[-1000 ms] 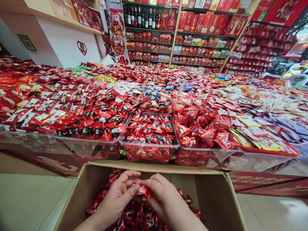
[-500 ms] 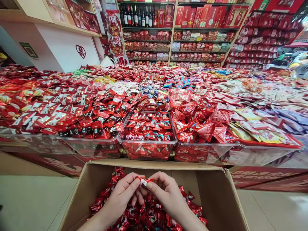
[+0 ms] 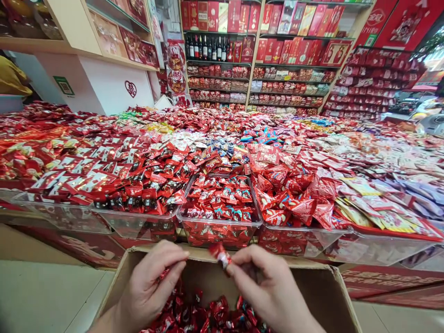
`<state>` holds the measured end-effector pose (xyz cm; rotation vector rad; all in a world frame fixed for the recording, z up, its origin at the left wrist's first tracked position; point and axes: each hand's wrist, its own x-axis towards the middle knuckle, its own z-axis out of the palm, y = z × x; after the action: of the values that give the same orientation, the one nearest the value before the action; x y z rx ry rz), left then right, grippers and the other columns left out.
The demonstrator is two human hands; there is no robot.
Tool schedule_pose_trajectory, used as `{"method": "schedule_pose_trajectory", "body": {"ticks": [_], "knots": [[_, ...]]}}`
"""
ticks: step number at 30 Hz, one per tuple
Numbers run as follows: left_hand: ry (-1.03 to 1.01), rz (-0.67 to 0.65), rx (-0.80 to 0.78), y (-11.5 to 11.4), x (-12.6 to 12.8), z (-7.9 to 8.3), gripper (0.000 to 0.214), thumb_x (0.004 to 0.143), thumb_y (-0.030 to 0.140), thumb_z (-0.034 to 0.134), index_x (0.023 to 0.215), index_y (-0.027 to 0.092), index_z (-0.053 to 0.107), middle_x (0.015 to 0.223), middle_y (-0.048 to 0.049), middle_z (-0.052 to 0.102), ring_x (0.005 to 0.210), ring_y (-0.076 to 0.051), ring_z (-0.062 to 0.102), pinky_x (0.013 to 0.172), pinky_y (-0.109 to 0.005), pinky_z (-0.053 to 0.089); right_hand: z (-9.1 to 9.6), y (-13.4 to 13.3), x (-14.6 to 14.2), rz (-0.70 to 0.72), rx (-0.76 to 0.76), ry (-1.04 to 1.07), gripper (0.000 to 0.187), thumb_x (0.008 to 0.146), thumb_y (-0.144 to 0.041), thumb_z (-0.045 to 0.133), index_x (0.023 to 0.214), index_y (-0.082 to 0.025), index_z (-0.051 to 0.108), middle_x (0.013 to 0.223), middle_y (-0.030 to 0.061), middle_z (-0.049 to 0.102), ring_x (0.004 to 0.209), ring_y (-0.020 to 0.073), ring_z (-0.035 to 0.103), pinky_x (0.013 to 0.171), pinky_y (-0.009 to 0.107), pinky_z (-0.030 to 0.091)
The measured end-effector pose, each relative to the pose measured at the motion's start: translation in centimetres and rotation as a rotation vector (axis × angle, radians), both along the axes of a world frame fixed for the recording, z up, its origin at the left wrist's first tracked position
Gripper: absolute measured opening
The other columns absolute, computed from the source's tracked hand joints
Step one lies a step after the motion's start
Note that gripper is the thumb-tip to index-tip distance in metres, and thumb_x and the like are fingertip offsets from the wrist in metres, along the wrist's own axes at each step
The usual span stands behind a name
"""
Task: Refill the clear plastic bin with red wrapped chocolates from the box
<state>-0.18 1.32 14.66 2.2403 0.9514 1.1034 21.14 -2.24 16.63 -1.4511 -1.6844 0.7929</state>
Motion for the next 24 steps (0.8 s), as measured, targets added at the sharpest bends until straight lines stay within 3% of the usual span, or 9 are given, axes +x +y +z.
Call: {"method": "schedule_pose_trajectory", "body": {"ticks": [2,4,7,11,18,24], "knots": [[0.16,0.02,0.268,1.4,-0.4,1.6,0.033,0.071,0.011,0.048,0.102,0.023,0.05,0.097,-0.0035,0.057,0.092,-0.018,0.045,0.082,-0.033,0.033,2.0,2.2,0.5,-0.063,0.045,-0.077,0.016,0.069,-0.034,0.051,0.068,-0.018,0.055,0.059,0.001,0.057,0.052,0.0114,0.049,0.046,0.021,0.037],[0.365,0.052,0.383,2.7,-0.1,2.7,0.037,0.073,0.016,0.046,0.109,0.024,0.046,0.109,-0.0025,0.053,0.1,-0.021,0.04,0.085,-0.036,0.028,3.5,4.9,0.3,-0.077,0.055,-0.184,0.018,0.068,-0.034,0.049,0.062,-0.018,0.054,0.052,-0.0005,0.054,0.047,0.0101,0.045,0.043,0.02,0.034],[0.583,0.099,0.404,4.1,0.7,3.7,0.036,0.076,0.027,0.04,0.112,0.024,0.042,0.113,-0.0014,0.052,0.104,-0.025,0.035,0.082,-0.038,0.026,4.4,8.7,-0.8,-0.058,0.059,-0.322,0.018,0.065,-0.031,0.049,0.055,-0.016,0.053,0.048,-0.0018,0.051,0.044,0.0085,0.042,0.042,0.019,0.031],[0.707,0.16,0.365,4.7,1.6,4.4,0.034,0.078,0.034,0.034,0.108,0.021,0.045,0.103,-0.0045,0.056,0.102,-0.025,0.037,0.076,-0.038,0.027,3.6,11.8,-2.7,-0.022,-0.002,-0.477,0.016,0.06,-0.025,0.049,0.048,-0.015,0.052,0.044,-0.002,0.05,0.043,0.0075,0.042,0.041,0.019,0.028],[0.823,0.231,0.372,5.2,1.9,5.2,0.032,0.076,0.043,0.035,0.077,0.017,0.054,0.081,-0.0068,0.058,0.094,-0.025,0.04,0.074,-0.038,0.028,2.3,12.8,-3.8,-0.013,-0.086,-0.662,0.016,0.059,-0.025,0.046,0.057,-0.015,0.059,0.055,0.0028,0.059,0.049,0.0101,0.048,0.043,0.019,0.029],[0.875,0.245,0.439,5.6,2.4,5.5,0.043,0.075,0.049,0.031,0.069,0.014,0.057,0.083,-0.0092,0.055,0.093,-0.025,0.039,0.074,-0.039,0.028,4.2,12.5,-3.6,0.093,-0.136,-0.87,0.02,0.057,-0.025,0.05,0.068,-0.015,0.063,0.065,0.0066,0.063,0.056,0.0146,0.054,0.045,0.021,0.032]]}}
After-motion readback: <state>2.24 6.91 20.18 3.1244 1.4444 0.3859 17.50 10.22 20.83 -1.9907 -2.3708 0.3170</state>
